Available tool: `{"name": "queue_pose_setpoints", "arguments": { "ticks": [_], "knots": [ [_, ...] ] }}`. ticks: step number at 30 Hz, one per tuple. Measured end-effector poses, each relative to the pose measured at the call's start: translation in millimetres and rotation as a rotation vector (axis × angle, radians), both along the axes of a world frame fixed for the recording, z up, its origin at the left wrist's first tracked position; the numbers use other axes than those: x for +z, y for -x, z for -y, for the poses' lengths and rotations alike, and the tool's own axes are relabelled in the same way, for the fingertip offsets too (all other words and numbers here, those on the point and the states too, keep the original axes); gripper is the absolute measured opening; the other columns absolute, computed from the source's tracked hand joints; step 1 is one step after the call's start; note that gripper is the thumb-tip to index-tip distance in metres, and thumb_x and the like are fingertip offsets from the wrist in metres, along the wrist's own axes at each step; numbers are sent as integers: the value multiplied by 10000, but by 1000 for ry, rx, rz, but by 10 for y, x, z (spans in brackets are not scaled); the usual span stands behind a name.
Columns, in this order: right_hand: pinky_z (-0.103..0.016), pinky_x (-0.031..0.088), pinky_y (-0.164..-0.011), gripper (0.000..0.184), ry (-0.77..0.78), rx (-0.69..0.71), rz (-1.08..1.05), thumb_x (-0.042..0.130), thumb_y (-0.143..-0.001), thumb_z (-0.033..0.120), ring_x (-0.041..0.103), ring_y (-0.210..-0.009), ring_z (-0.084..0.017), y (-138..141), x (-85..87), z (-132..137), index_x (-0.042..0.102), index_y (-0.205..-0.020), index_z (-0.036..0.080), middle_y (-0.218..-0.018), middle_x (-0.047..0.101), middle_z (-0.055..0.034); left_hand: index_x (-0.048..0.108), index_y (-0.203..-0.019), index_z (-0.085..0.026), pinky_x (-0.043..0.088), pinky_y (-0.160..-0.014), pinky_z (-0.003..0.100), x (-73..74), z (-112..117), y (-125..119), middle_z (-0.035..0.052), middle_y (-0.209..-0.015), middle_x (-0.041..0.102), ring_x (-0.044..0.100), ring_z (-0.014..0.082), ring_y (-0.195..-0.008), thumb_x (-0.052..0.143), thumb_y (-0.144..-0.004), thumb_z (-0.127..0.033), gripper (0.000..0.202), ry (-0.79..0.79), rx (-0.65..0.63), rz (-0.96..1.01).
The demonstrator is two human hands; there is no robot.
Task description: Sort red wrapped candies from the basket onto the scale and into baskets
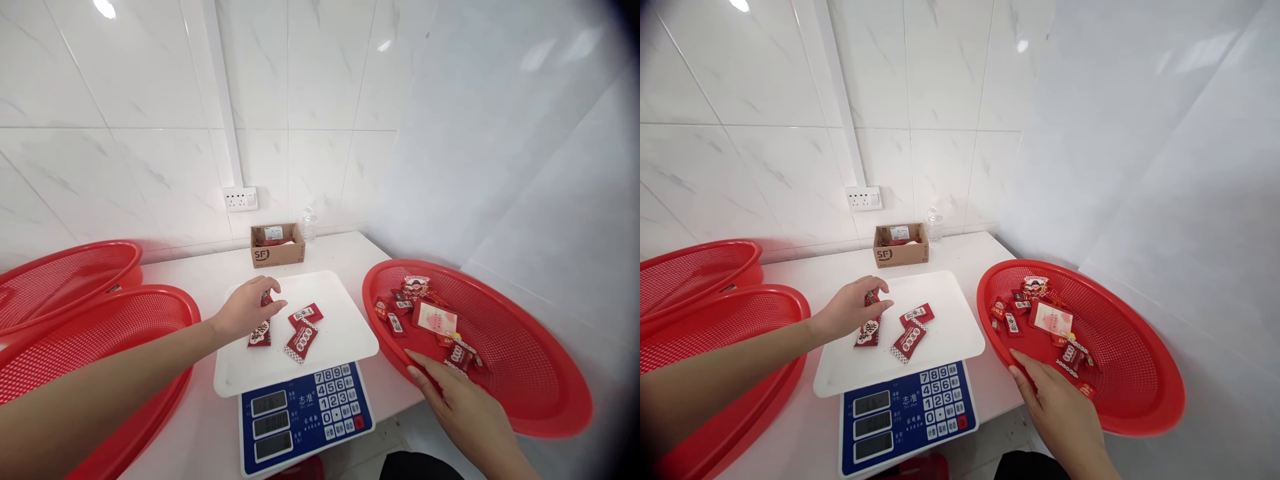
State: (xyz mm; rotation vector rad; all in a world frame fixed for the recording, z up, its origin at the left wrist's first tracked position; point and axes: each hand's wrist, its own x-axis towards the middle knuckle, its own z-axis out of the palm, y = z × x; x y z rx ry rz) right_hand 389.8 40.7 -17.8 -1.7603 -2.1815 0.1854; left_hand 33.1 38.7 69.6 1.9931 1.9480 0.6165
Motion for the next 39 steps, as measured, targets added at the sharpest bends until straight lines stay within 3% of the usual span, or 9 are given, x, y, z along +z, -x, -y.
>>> {"name": "queue_pose_setpoints", "arguments": {
  "ticks": [4,9,16,21,26,29,33,35,39],
  "knots": [
    [-302,548,-626,428,-16,13,-16,375,-854,517,663,-922,-232,-4,-9,-8,649,-1094,293,-1032,706,-25,522,-1052,-235,438,-659,332,-43,67,71,40,-970,581,585,248,-854,535,-776,-483,371,212,-6,-200],
    [-315,548,-626,431,6,-6,-18,374,-852,517,649,-961,-242,-6,-14,-1,641,-1106,292,-1075,691,-25,539,-1045,-217,452,-640,345,-148,94,131,70,-1035,538,598,254,-823,572,-720,-501,432,310,-15,-218],
    [-306,553,-638,455,12,-21,2,355,-852,536,646,-971,-232,-2,-13,5,649,-1095,288,-1068,695,-17,487,-761,-218,469,-620,304,-139,65,55,33,-882,559,604,220,-783,537,-659,-234,115,303,-24,-147],
    [-299,553,-613,426,-26,1,-2,379,-845,518,658,-943,-231,-3,-16,-1,656,-1077,293,-1052,701,-18,411,-731,-225,478,-483,254,91,172,209,-7,-760,554,627,170,-604,470,-634,-174,125,315,40,-47],
    [-305,557,-581,461,-34,-7,-1,342,-841,533,662,-925,-235,22,-2,17,652,-1090,299,-1029,707,-17,413,-718,-238,493,-471,262,442,425,552,-47,-618,520,612,166,-506,483,-622,-212,122,291,194,12],
    [-310,561,-575,470,-56,-4,-7,343,-833,544,666,-910,-241,14,-27,13,662,-1068,292,-1029,707,-20,426,-697,-245,507,-493,281,531,614,812,-41,-591,532,625,193,-540,521,-645,-258,109,329,273,-34],
    [-312,565,-578,474,-47,-3,0,350,-828,550,649,-969,-253,-23,-79,-15,661,-1071,288,-1067,695,-19,506,-773,-252,529,-578,328,480,803,1144,13,-721,626,655,241,-661,564,-715,-434,201,450,264,-75],
    [-307,566,-587,470,-32,3,0,356,-828,552,638,-998,-251,-31,-85,-23,654,-1084,294,-1085,688,-13,577,-932,-256,526,-677,363,422,831,1229,67,-935,667,649,299,-863,580,-704,-526,354,456,220,-171],
    [-309,567,-612,472,-14,-6,-6,356,-839,536,641,-989,-244,-16,-48,-15,644,-1111,280,-1075,691,-18,401,-1345,-299,391,-976,467,301,723,1030,72,-1457,346,324,350,-1313,548,-711,-634,732,302,171,-297]
  ]
}}
